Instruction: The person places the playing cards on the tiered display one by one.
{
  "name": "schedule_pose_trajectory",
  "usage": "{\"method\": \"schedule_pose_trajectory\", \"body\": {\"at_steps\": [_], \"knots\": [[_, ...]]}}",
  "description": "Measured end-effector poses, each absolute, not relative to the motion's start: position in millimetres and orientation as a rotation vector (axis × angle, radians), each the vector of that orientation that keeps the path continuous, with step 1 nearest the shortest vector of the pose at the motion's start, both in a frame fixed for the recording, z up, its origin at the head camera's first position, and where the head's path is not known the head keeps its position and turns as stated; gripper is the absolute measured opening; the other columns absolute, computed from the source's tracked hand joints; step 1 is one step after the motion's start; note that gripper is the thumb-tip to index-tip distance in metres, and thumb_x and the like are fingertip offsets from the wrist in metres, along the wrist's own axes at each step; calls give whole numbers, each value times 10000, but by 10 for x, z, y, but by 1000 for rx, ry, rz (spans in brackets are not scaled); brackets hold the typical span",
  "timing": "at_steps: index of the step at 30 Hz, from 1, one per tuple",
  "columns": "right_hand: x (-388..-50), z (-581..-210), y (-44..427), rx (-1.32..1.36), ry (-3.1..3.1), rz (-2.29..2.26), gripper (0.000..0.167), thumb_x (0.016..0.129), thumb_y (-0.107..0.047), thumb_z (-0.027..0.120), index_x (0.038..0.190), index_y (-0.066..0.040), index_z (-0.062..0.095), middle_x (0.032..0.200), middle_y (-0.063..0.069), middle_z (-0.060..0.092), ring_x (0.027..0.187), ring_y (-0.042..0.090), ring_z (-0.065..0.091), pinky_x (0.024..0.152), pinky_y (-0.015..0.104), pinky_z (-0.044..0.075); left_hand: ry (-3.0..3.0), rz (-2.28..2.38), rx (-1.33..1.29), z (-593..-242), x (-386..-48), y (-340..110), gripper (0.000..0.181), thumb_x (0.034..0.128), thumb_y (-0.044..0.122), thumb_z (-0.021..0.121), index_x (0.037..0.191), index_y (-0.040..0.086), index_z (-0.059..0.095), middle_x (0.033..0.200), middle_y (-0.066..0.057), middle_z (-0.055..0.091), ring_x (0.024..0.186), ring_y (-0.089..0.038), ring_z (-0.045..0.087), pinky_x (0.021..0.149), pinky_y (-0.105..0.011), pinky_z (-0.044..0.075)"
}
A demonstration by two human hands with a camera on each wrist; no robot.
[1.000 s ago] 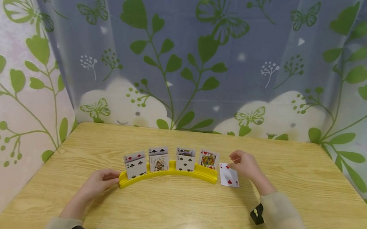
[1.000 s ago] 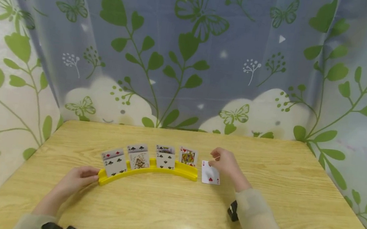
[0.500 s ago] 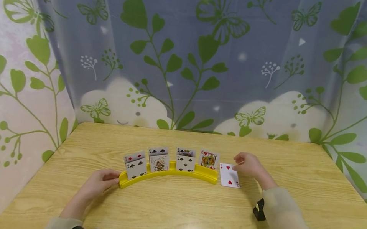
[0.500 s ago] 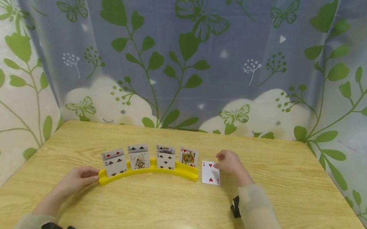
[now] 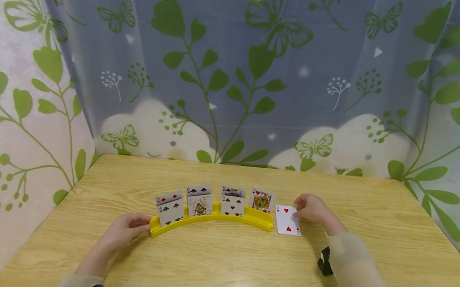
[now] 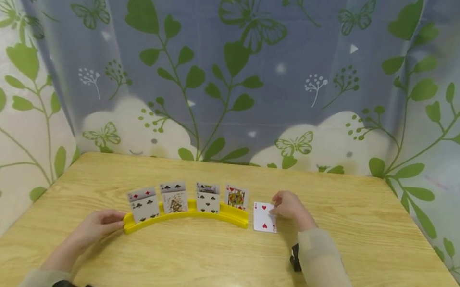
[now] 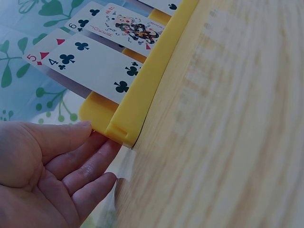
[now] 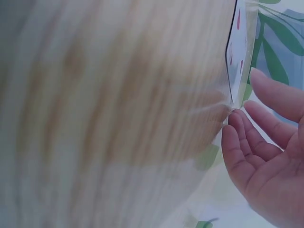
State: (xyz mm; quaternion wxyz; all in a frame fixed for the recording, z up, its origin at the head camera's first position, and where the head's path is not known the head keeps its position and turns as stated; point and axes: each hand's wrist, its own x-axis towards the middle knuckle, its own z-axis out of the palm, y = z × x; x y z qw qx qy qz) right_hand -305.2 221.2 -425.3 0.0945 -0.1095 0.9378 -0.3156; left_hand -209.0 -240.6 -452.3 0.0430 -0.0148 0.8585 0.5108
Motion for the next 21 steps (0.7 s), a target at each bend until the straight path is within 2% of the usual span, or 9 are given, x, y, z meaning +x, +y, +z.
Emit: {"method": "schedule_pose_trajectory", "body": {"at_steps": [7,21], "knots": [[-3069,-4277,2225,-397,2762,-824,339,732,-104,714,956,75,533,860,107,532,787,227,464,743,365,419,2611,1571,-60,-4516,-2081,-2406,219,856,19,552,1059,-58,585,1031,-161,604,936,-230,558,790,-342,464],[-3068,-4273,2157,-408,2760,-684,387,700,-130,748,933,52,499,822,94,496,760,231,436,709,353,396,2638,1546,-47,-4503,-2074,-2400,221,852,28,561,1055,-56,588,1026,-160,605,935,-235,554,792,-355,459]]}}
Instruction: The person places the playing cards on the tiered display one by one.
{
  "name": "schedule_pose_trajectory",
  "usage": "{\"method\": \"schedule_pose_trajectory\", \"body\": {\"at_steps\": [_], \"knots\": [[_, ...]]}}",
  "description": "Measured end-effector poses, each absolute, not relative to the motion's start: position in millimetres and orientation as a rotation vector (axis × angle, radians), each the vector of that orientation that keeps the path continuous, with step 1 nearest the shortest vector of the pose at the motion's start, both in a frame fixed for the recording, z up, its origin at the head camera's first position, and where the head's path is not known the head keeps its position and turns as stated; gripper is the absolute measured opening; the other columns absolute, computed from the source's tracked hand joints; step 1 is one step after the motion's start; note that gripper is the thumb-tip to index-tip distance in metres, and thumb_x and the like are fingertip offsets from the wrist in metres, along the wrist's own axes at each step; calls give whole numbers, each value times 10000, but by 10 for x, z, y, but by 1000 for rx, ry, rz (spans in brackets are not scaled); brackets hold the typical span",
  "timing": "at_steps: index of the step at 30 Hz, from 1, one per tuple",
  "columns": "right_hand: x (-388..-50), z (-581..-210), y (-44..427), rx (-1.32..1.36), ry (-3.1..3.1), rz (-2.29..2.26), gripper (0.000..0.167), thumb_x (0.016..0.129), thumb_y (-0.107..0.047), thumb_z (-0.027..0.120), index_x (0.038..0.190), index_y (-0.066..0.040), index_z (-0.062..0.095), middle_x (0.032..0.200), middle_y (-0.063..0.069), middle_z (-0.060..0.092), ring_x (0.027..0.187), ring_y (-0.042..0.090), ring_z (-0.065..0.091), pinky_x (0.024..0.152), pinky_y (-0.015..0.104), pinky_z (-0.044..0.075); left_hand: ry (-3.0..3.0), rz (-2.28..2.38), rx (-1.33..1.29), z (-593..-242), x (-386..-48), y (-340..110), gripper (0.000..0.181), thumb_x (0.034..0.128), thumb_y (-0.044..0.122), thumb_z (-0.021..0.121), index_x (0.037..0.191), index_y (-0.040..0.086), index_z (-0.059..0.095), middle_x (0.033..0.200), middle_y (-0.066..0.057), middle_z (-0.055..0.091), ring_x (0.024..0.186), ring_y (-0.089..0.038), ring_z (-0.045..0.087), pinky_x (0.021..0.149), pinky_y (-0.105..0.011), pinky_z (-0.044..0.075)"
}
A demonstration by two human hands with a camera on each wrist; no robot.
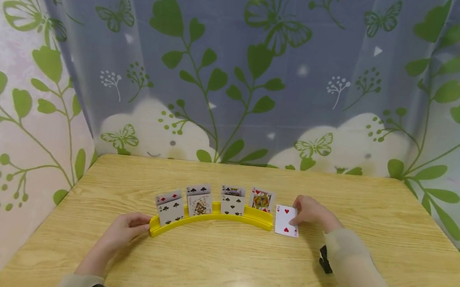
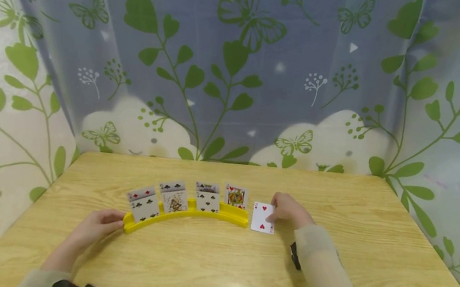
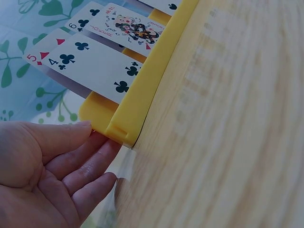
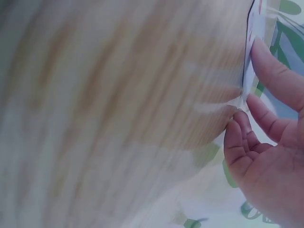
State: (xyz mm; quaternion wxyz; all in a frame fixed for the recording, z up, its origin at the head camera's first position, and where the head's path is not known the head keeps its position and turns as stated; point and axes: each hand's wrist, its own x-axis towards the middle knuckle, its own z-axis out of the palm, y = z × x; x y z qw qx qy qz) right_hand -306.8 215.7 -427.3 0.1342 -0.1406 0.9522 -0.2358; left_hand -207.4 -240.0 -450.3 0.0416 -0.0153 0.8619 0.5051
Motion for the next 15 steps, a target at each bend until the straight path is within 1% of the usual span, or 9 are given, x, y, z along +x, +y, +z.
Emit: {"method": "schedule_pose_trajectory", "body": {"at_steps": [7,12,15], "knots": [[-3017,-4256,2131,-365,2776,-715,388,693,-87,746,923,53,466,781,83,475,728,222,433,658,318,390,2650,1538,-31,-4504,-2082,-2395,219,852,28,561,1053,-55,591,1021,-157,608,935,-236,553,797,-363,455],[-2983,-4242,2153,-366,2816,-720,377,684,-64,745,908,54,466,764,84,477,711,216,430,633,311,387,2653,1530,-34,-4511,-2083,-2400,222,853,34,563,1055,-54,592,1023,-156,608,939,-237,553,800,-366,453],[-2960,-4221,2163,-346,2842,-730,352,693,-60,738,894,51,470,737,82,472,683,206,432,598,299,386,2654,1530,-38,-4512,-2084,-2402,220,853,36,564,1052,-54,592,1019,-154,609,933,-235,555,796,-364,454]]}}
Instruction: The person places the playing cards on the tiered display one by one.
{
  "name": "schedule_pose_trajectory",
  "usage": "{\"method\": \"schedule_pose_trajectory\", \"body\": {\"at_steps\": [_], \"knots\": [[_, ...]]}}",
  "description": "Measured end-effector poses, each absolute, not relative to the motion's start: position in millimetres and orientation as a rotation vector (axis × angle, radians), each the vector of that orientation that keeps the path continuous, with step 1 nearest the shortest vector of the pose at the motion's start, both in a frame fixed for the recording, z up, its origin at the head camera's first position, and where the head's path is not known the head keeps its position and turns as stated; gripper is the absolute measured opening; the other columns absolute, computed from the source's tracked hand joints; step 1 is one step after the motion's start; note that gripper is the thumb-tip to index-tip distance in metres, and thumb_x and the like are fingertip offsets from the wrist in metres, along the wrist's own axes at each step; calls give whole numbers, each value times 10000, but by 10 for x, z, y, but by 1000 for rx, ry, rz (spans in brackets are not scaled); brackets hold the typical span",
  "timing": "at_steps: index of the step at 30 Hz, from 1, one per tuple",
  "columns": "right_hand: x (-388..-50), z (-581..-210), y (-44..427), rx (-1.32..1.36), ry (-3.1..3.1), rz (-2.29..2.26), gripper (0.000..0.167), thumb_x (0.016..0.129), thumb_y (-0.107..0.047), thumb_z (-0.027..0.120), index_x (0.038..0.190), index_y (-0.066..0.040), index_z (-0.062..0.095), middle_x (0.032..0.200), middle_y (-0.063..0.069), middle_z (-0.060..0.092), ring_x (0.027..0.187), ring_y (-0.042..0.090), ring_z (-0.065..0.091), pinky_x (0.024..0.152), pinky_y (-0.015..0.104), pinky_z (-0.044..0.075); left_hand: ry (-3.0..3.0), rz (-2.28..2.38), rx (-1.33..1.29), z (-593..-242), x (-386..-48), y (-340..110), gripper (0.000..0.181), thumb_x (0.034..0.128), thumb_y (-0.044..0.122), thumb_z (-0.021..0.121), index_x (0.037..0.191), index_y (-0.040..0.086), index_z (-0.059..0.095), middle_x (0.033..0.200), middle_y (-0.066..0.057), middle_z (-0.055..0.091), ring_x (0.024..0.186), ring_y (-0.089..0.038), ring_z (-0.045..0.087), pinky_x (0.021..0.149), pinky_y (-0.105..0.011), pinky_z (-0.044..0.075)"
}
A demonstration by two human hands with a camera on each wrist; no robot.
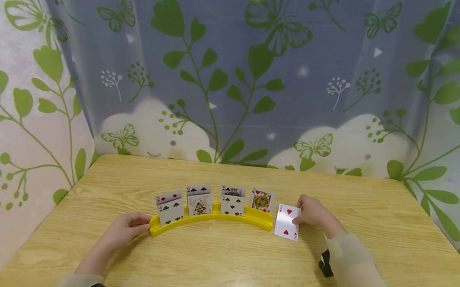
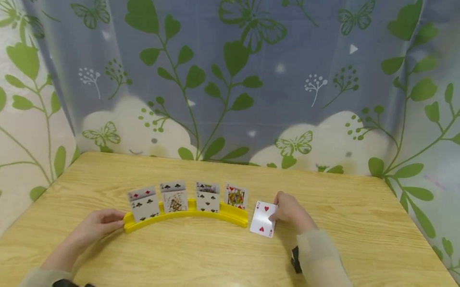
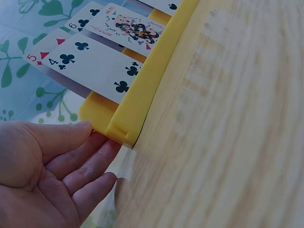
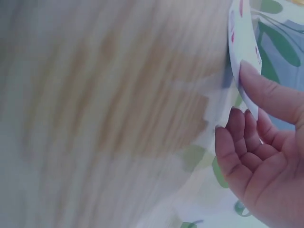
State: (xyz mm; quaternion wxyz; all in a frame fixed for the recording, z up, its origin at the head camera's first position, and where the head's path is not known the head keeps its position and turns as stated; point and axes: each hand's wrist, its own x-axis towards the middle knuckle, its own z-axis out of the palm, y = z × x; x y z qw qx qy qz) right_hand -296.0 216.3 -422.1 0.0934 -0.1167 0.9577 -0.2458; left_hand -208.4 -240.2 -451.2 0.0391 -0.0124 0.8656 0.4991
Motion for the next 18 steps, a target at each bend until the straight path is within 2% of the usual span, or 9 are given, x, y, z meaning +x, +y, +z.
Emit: {"method": "schedule_pose_trajectory", "body": {"at_steps": [11,18], "knots": [[-2819,-4128,2195,-332,2952,-913,192,762,30,636,869,49,478,756,115,504,679,219,466,563,299,412,2633,1547,-71,-4499,-2081,-2389,228,852,36,566,1059,-55,588,1023,-158,607,920,-226,559,782,-353,461],[-2690,-4082,2235,-359,2961,-1112,86,819,84,529,876,69,466,798,175,533,695,261,550,561,303,482,2620,1572,-52,-4498,-2075,-2397,224,850,21,562,1057,-61,585,1023,-168,606,922,-231,561,779,-342,467]]}}
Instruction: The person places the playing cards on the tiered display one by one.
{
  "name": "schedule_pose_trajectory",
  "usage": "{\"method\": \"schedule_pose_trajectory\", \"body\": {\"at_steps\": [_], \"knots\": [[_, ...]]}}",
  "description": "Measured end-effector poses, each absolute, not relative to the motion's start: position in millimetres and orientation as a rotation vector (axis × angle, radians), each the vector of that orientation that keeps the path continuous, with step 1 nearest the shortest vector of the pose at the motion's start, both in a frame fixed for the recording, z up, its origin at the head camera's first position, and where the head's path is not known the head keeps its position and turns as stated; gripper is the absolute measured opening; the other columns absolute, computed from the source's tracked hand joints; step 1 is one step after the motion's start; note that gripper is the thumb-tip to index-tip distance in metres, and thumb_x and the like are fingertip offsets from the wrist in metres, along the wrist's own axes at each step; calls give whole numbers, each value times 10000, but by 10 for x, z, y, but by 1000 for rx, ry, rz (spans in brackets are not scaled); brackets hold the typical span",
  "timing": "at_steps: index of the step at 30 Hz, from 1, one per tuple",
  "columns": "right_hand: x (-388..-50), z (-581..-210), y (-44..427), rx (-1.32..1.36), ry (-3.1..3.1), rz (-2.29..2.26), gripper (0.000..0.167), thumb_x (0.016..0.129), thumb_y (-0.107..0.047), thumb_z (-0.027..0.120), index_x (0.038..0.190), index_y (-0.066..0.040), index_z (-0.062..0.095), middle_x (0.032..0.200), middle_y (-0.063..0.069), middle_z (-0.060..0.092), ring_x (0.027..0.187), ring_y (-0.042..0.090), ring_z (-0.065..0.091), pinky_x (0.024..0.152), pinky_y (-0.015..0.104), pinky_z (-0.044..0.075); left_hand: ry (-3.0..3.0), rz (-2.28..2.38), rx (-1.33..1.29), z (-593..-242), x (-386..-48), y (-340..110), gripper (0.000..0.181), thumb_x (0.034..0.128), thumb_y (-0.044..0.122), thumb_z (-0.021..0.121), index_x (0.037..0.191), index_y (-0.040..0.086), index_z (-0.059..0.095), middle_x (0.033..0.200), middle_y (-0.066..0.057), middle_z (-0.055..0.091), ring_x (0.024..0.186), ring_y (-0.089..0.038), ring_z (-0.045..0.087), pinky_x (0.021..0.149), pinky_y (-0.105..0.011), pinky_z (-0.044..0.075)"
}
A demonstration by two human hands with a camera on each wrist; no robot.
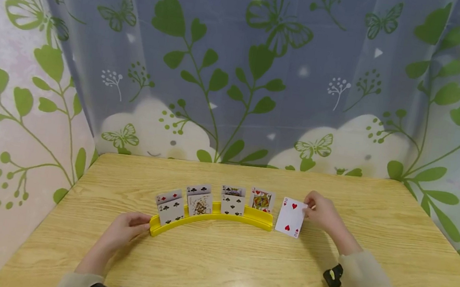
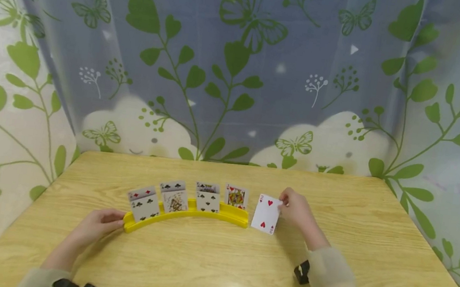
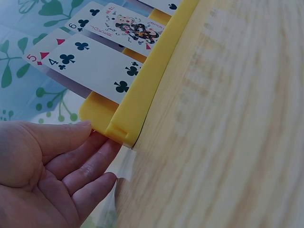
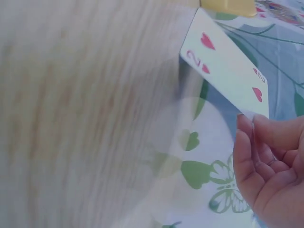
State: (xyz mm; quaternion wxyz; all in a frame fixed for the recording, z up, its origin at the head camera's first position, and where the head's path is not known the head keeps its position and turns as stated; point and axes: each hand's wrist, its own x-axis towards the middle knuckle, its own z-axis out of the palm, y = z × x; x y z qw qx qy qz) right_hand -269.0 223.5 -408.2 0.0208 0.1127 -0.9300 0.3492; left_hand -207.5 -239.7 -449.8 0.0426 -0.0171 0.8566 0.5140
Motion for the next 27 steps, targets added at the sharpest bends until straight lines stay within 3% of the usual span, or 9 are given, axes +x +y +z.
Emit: {"method": "schedule_pose_trajectory", "body": {"at_steps": [20,27], "knots": [[-2305,-3940,2069,430,-2713,1129,97,814,92,551,834,23,485,813,131,550,685,275,570,537,279,468,2640,1535,-80,-4508,-2080,-2390,220,853,34,563,1058,-39,595,1037,-159,605,942,-236,558,802,-361,458],[-2257,-3916,1909,445,-2641,1122,91,811,79,563,831,8,510,786,112,567,648,209,558,510,264,451,2637,1539,-78,-4487,-2063,-2377,225,857,29,556,1065,-50,586,1045,-170,598,951,-245,553,805,-362,458]]}}
